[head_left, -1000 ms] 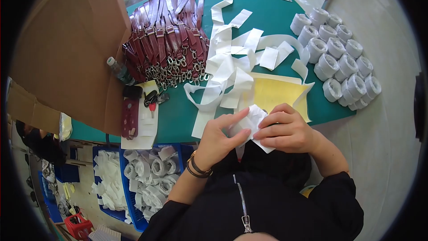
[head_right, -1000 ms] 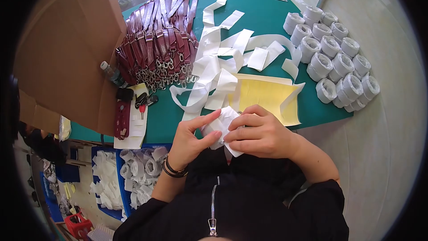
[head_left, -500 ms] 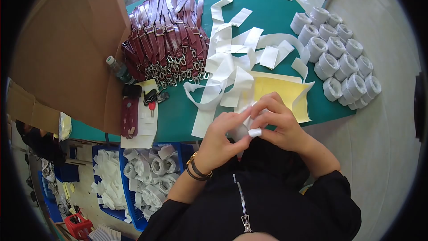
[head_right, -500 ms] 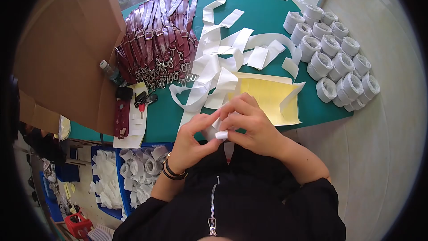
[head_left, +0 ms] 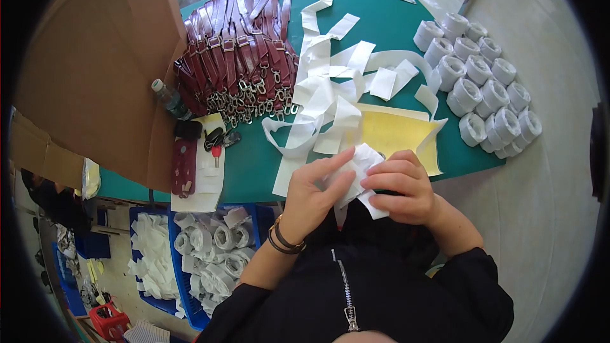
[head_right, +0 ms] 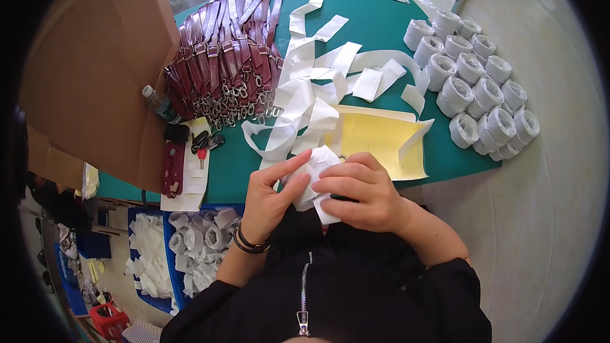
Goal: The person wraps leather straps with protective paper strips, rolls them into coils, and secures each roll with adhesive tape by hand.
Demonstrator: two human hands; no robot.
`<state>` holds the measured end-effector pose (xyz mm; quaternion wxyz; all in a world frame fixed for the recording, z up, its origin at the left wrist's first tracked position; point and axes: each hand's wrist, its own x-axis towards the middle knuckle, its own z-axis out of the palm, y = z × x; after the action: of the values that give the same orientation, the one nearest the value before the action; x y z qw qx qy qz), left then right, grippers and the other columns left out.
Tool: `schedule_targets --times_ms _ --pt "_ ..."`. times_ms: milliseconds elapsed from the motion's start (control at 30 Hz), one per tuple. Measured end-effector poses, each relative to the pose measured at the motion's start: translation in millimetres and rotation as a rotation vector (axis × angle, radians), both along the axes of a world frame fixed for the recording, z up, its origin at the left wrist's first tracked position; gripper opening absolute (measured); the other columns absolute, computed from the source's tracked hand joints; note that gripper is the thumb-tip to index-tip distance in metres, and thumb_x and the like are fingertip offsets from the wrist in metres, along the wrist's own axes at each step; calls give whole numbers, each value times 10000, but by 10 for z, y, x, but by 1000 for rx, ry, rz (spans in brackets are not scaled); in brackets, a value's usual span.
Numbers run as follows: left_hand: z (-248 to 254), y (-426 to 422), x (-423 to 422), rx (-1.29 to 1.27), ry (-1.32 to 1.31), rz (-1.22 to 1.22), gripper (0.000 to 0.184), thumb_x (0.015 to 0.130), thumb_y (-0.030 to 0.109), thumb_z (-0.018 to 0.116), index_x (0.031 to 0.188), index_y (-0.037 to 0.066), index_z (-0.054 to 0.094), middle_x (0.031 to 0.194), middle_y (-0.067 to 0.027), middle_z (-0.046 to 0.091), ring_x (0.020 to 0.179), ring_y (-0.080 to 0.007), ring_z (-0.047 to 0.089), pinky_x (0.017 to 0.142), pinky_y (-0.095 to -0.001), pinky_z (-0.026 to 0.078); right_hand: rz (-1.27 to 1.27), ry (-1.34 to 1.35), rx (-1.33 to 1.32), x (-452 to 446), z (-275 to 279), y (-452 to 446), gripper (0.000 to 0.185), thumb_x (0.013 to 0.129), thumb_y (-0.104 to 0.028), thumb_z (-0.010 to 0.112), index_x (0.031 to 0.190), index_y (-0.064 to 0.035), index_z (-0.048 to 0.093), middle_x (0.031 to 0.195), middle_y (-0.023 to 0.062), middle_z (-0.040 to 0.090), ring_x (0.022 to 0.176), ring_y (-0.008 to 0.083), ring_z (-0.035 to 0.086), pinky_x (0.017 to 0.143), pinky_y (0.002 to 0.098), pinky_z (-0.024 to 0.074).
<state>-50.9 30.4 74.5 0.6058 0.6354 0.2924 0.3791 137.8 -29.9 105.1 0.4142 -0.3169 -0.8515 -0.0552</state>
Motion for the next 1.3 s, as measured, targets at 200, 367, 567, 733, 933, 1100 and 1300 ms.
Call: schedule_targets --times_ms 200,367,567,733,933,1100,1300 --pt "65 7 -55 147 82 -91 436 770 59 665 1198 31 586 915 -61 646 795 -76 542 725 -212 429 48 -95 83 14 -6 -62 163 722 -72 672 851 -100 575 885 15 677 849 203 608 699 331 415" --pt "60 27 -46 196 120 -152 462 745 49 668 1200 40 586 848 -46 620 767 -89 513 706 -225 412 20 8 -118 31 -21 -33 174 677 -52 685 817 -87 589 856 11 639 876 192 602 742 322 427" --pt "67 42 -27 265 132 -178 482 727 40 667 1202 46 585 813 -38 593 736 -109 479 690 -235 394 18 386 -451 -64 -136 -16 233 629 6 706 827 -71 611 760 6 604 814 214 574 716 316 425" --pt "70 58 -59 301 142 -196 493 723 37 664 1209 50 581 838 -38 598 746 -114 486 697 -238 399 4 423 -352 -135 -184 -24 233 640 -2 710 839 -78 617 781 6 618 792 214 564 686 328 413" --pt "80 11 -84 245 82 -144 551 786 49 644 1307 21 467 921 -39 617 854 -88 540 755 -234 422 -40 158 -72 -80 -148 -73 217 693 3 693 869 -79 597 827 37 667 768 215 562 657 315 410" --pt "78 -54 -78 -275 -115 -179 479 827 76 639 1260 -3 452 952 -67 620 917 -101 562 790 -240 432 -46 159 -25 -72 -90 -69 220 675 8 703 844 -90 603 789 20 655 768 213 556 652 309 393" --pt "-17 4 -58 8 53 -92 267 844 88 637 1057 16 493 926 -78 620 896 -107 571 765 -229 436 -70 215 -272 -81 -112 -34 208 646 9 721 796 -80 608 717 14 606 793 209 534 671 299 404"
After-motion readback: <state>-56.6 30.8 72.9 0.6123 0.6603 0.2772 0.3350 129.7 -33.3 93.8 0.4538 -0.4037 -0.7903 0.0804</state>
